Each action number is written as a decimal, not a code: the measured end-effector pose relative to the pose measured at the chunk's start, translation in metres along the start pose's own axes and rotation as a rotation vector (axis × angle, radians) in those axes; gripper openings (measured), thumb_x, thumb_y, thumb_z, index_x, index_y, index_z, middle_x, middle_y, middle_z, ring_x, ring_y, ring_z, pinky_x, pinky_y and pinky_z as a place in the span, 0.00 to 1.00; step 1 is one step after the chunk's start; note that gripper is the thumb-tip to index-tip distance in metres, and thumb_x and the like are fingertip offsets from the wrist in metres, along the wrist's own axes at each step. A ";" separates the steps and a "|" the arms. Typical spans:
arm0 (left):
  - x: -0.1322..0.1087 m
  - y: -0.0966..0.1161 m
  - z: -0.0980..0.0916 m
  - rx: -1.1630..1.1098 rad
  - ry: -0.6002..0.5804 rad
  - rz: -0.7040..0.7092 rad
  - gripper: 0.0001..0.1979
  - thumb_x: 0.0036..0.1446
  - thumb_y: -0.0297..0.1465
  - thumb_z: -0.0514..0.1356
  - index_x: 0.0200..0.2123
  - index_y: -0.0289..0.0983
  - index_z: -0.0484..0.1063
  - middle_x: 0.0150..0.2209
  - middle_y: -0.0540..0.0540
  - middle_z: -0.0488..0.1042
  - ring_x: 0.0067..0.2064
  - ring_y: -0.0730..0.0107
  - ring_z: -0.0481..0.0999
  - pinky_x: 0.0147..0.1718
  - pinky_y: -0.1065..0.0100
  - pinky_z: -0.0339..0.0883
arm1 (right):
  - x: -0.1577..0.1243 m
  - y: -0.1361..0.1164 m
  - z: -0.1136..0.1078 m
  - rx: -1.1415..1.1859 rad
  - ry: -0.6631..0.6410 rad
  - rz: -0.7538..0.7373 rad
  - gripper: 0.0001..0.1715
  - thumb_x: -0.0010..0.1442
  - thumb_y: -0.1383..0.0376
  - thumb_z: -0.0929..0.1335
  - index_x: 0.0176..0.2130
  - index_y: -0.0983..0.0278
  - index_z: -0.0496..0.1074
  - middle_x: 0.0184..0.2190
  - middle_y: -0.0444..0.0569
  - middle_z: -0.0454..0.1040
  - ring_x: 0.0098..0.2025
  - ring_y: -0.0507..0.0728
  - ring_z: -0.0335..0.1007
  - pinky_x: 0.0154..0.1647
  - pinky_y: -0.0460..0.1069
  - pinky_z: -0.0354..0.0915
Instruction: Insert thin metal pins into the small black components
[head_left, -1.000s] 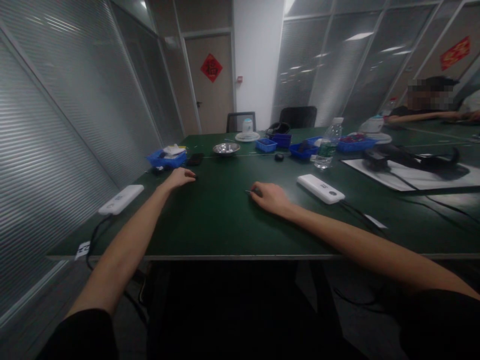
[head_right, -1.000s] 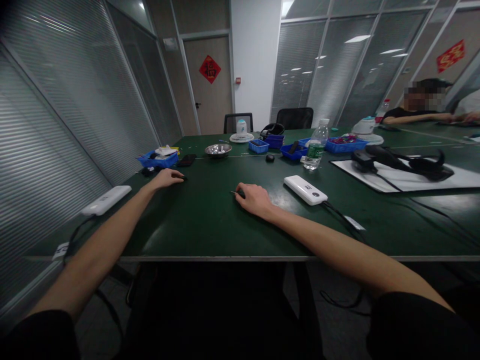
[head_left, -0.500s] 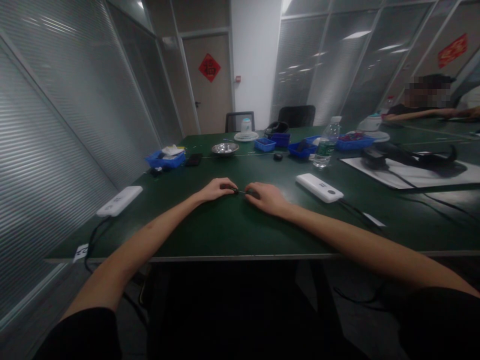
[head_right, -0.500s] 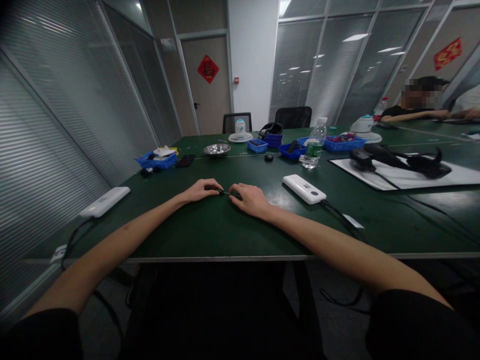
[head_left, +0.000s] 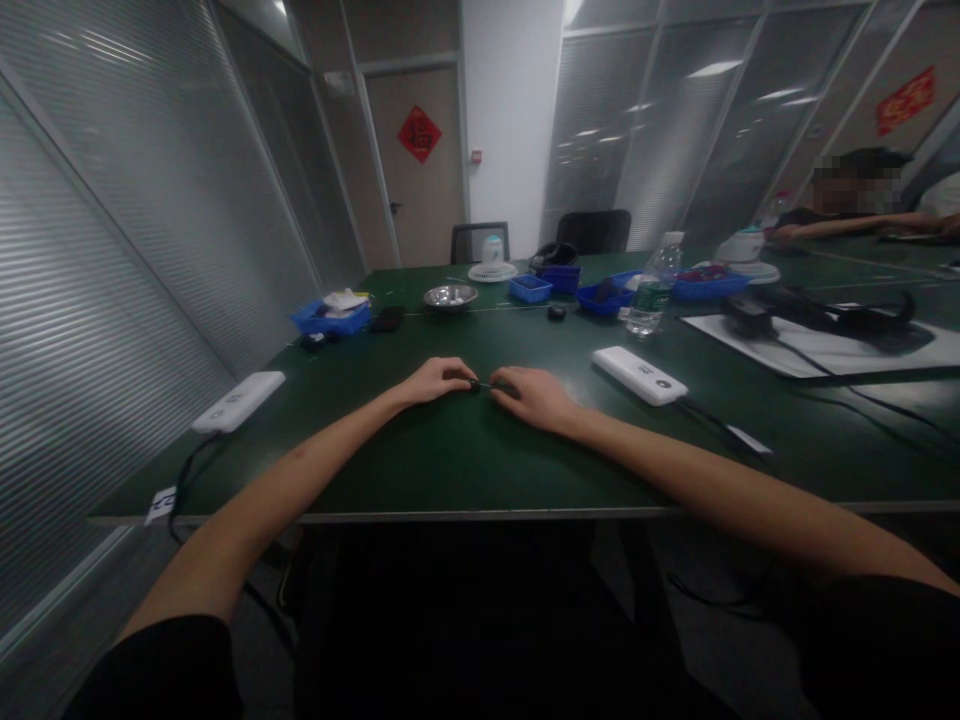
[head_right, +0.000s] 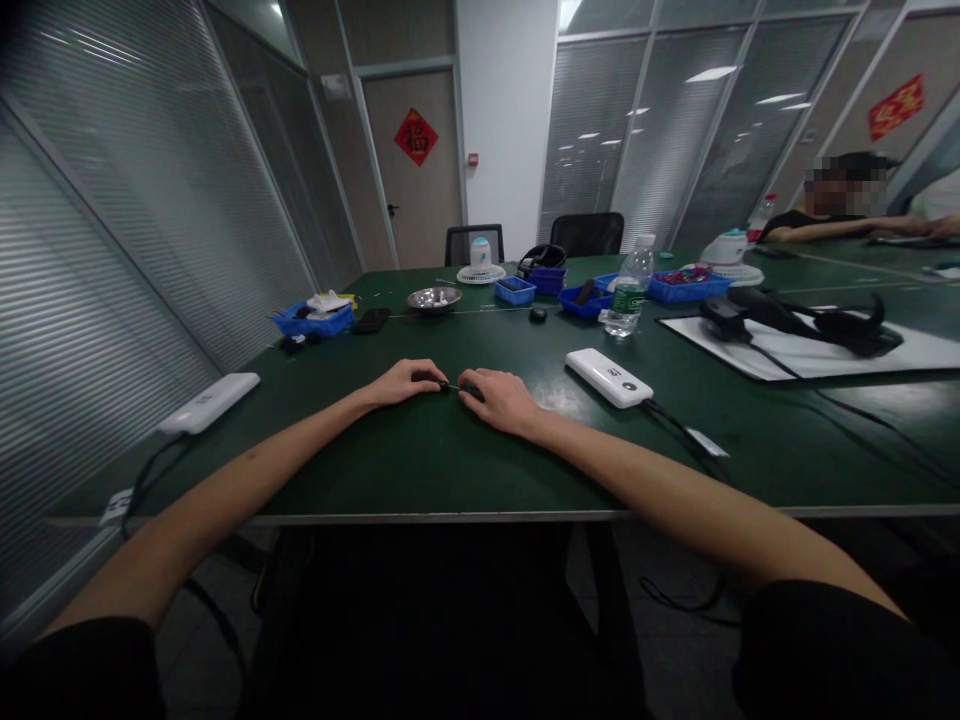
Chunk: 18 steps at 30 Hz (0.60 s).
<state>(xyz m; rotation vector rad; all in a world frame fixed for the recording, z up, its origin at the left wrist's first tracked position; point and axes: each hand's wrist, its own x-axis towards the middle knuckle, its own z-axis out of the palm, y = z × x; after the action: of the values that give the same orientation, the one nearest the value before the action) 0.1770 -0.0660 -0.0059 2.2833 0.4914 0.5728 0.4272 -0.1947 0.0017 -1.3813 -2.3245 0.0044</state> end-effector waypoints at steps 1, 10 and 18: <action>0.000 0.000 0.000 0.005 0.001 0.003 0.14 0.62 0.37 0.67 0.48 0.35 0.81 0.46 0.41 0.79 0.46 0.61 0.78 0.48 0.62 0.69 | 0.000 0.000 0.000 -0.001 -0.003 -0.003 0.15 0.72 0.57 0.65 0.54 0.59 0.72 0.49 0.51 0.79 0.46 0.59 0.76 0.45 0.51 0.65; 0.000 0.000 -0.002 -0.012 -0.044 0.002 0.13 0.64 0.36 0.65 0.48 0.37 0.81 0.48 0.42 0.80 0.50 0.61 0.78 0.52 0.60 0.69 | -0.001 0.004 0.003 0.000 0.002 -0.040 0.16 0.73 0.57 0.64 0.55 0.60 0.71 0.49 0.52 0.78 0.45 0.59 0.75 0.45 0.51 0.65; 0.000 -0.001 0.001 -0.060 -0.036 -0.021 0.14 0.64 0.36 0.65 0.49 0.36 0.80 0.47 0.42 0.80 0.49 0.60 0.78 0.51 0.59 0.69 | 0.000 0.006 0.004 0.034 0.006 -0.051 0.16 0.74 0.57 0.63 0.55 0.60 0.71 0.49 0.53 0.78 0.45 0.60 0.75 0.45 0.52 0.65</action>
<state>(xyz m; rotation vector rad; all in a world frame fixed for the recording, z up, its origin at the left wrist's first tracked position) 0.1778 -0.0658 -0.0074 2.2245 0.4740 0.5286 0.4308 -0.1911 -0.0036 -1.3033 -2.3430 0.0239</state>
